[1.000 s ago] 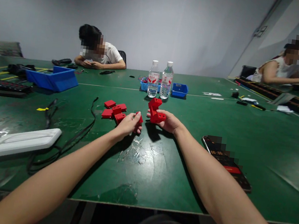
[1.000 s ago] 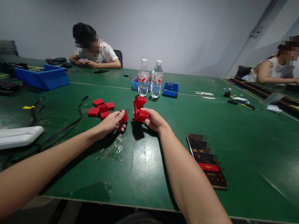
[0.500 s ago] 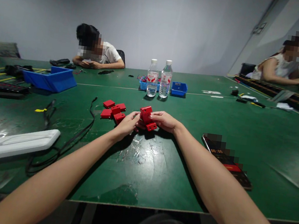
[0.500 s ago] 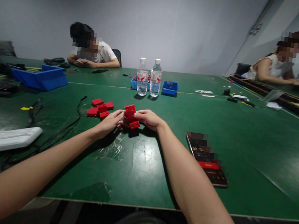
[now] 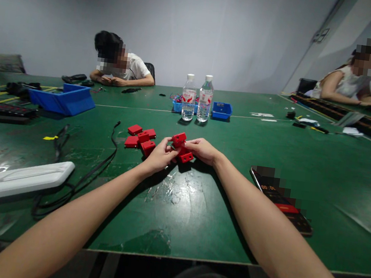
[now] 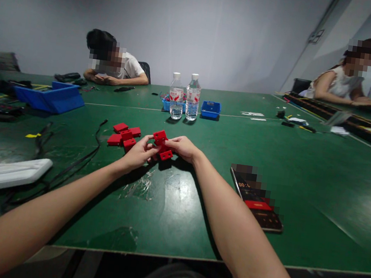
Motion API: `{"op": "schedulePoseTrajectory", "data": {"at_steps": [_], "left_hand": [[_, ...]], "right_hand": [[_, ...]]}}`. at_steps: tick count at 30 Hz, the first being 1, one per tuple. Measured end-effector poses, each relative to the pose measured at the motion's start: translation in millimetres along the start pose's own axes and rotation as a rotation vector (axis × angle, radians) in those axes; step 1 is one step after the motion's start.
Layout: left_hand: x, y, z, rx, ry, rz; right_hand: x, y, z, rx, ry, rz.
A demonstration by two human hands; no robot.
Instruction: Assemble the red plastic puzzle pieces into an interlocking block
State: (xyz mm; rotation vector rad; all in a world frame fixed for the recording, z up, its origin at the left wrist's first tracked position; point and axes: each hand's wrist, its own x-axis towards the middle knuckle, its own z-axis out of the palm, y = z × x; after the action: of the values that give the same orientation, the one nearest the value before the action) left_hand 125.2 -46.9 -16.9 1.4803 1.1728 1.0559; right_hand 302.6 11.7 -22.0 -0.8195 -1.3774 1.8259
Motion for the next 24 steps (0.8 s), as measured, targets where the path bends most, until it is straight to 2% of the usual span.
{"op": "schedulePoseTrajectory", "data": {"at_steps": [6,8,12,14,18,24], "left_hand": [[4.5,-4.1,-1.0,0.021,0.031,-0.007],[5.0,-4.3,-1.7,0.029,0.04,-0.012],[4.4,-2.2,-2.8,0.041,0.019,-0.025],[3.8,-0.9,-3.3,0.045,-0.003,-0.023],[3.6,-1.0,-4.1,0.048,-0.023,-0.018],[5.4,-4.1,-4.6,0.052,-0.024,-0.024]], "right_hand": [[2.4,-1.9,2.4,0.041,0.075,-0.036],[5.1,-2.4,1.5,0.053,0.163,-0.044],[10.6,-2.9,-6.2,0.076,0.419,-0.101],[11.8,-3.4,-11.4,0.123,0.485,-0.129],[11.5,-5.2,-17.1,0.235,0.548,-0.138],[11.8,-4.4,-16.4,0.315,0.526,-0.126]]}}
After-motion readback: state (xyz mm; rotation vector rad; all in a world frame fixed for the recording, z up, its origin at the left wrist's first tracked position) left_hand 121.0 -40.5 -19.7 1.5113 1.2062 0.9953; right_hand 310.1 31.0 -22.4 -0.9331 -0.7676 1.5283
